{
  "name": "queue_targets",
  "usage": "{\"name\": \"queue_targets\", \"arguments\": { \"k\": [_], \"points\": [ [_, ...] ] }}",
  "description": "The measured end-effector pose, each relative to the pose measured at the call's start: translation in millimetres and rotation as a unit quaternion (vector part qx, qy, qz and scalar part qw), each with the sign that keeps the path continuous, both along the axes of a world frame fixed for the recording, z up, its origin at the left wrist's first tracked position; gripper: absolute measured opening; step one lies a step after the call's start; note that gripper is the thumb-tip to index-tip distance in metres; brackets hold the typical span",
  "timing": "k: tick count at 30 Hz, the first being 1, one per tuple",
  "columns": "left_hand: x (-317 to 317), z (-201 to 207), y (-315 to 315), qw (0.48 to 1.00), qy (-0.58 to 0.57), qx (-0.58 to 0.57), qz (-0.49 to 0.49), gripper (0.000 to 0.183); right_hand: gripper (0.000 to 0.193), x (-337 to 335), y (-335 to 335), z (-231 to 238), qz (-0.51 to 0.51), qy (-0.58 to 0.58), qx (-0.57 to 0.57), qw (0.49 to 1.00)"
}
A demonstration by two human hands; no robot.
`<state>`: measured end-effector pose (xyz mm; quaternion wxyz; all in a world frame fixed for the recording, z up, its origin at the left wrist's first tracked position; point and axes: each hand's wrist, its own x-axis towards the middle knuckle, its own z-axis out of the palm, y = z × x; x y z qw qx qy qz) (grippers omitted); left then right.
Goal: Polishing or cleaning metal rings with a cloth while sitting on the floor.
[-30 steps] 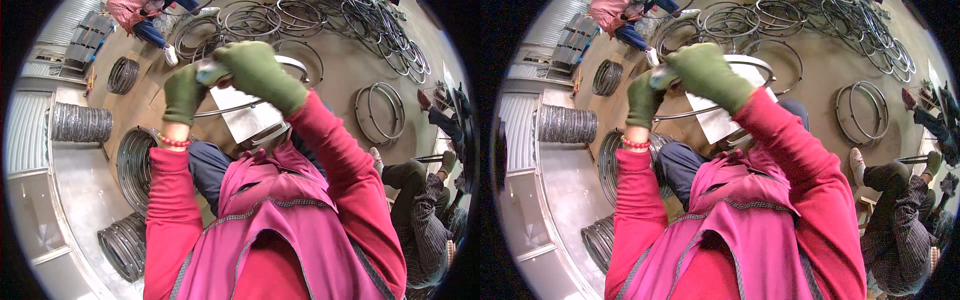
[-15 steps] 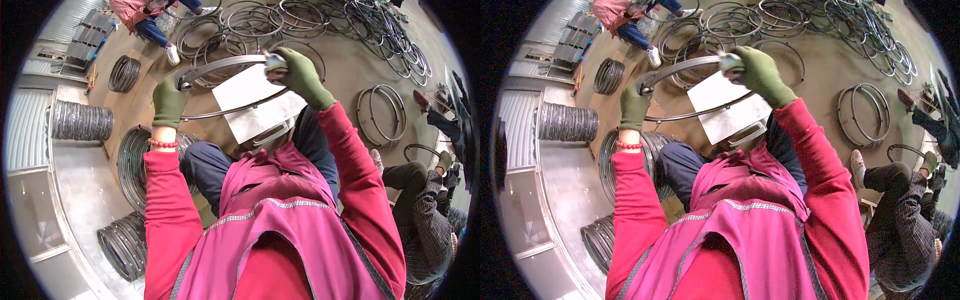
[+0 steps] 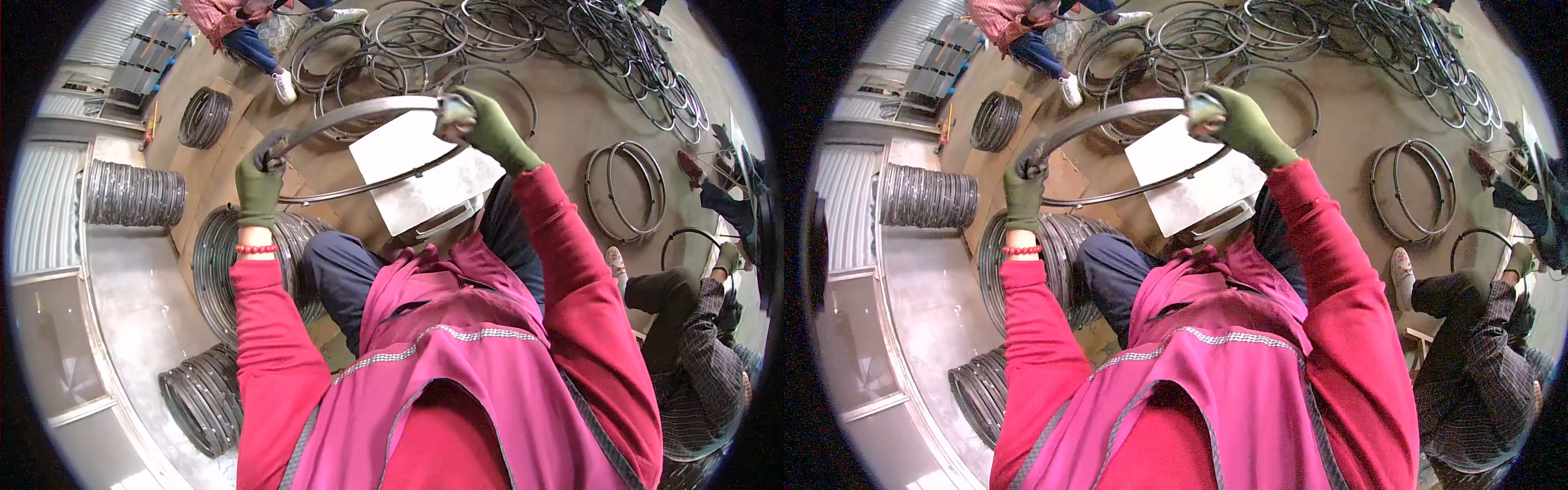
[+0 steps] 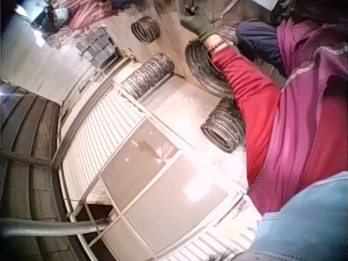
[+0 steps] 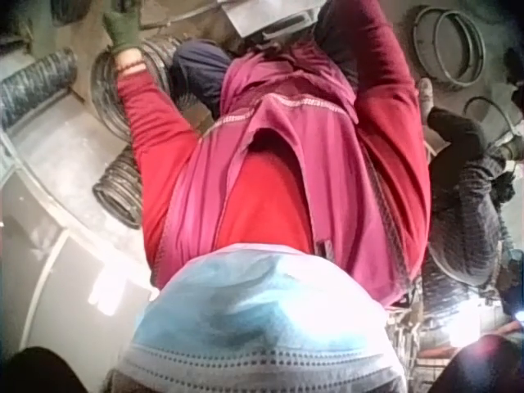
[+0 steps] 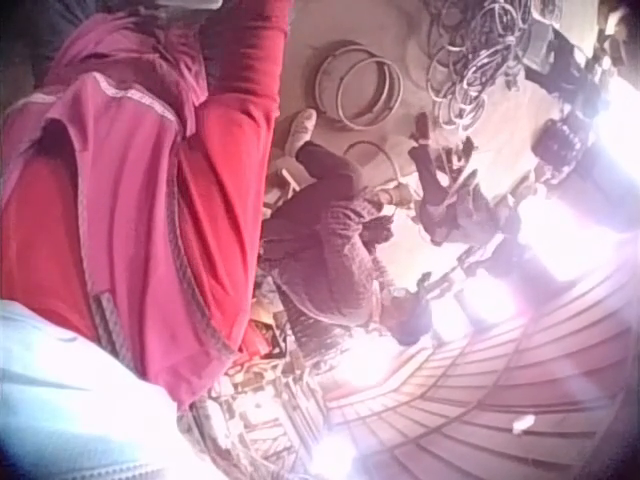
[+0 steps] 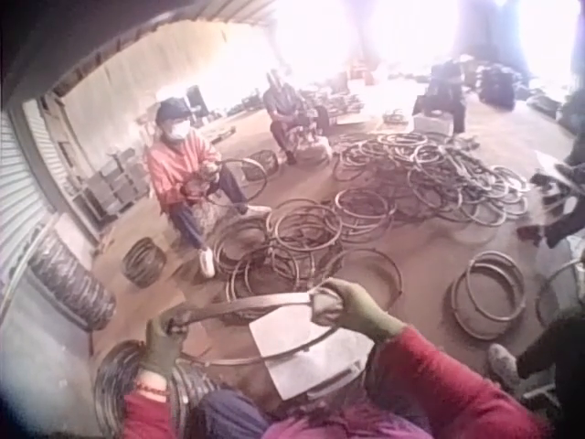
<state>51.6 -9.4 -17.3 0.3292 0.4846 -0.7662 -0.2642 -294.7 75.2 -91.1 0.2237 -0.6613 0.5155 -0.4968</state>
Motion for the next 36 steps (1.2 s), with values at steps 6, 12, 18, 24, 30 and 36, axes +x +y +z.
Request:
{"name": "queue_targets", "arguments": {
  "k": [6, 12, 18, 24, 30, 36],
  "points": [
    [-11.0, 8.0, -10.9, 0.999, -0.044, 0.018, -0.016, 0.033, 0.041, -13.1, 18.3, 7.8, 0.007, -0.113, 0.041, 0.993],
    [-15.5, 45.6, -9.9, 0.971, -0.166, 0.061, -0.159, 0.073, 0.052, -38.0, 7.2, 102.1, -0.064, 0.204, 0.014, 0.977],
    [-96.8, 51.7, 25.0, 0.966, -0.155, -0.098, -0.181, 0.065, 0.056, 39.3, 8.9, 133.0, -0.025, 0.229, 0.0, 0.973],
    [-92.9, 27.4, 12.8, 0.976, -0.012, -0.084, -0.2, 0.05, 0.028, -18.8, 17.4, 141.0, 0.085, -0.294, -0.07, 0.949],
    [-83.0, 30.5, 16.9, 0.979, -0.059, -0.076, -0.178, 0.047, 0.053, 18.7, -1.0, 110.5, -0.108, 0.441, -0.108, 0.884],
    [-94.5, 52.6, 24.3, 0.983, -0.127, -0.04, -0.125, 0.046, 0.021, 67.9, -10.2, 113.2, -0.141, 0.394, -0.11, 0.901]
  ]
}}
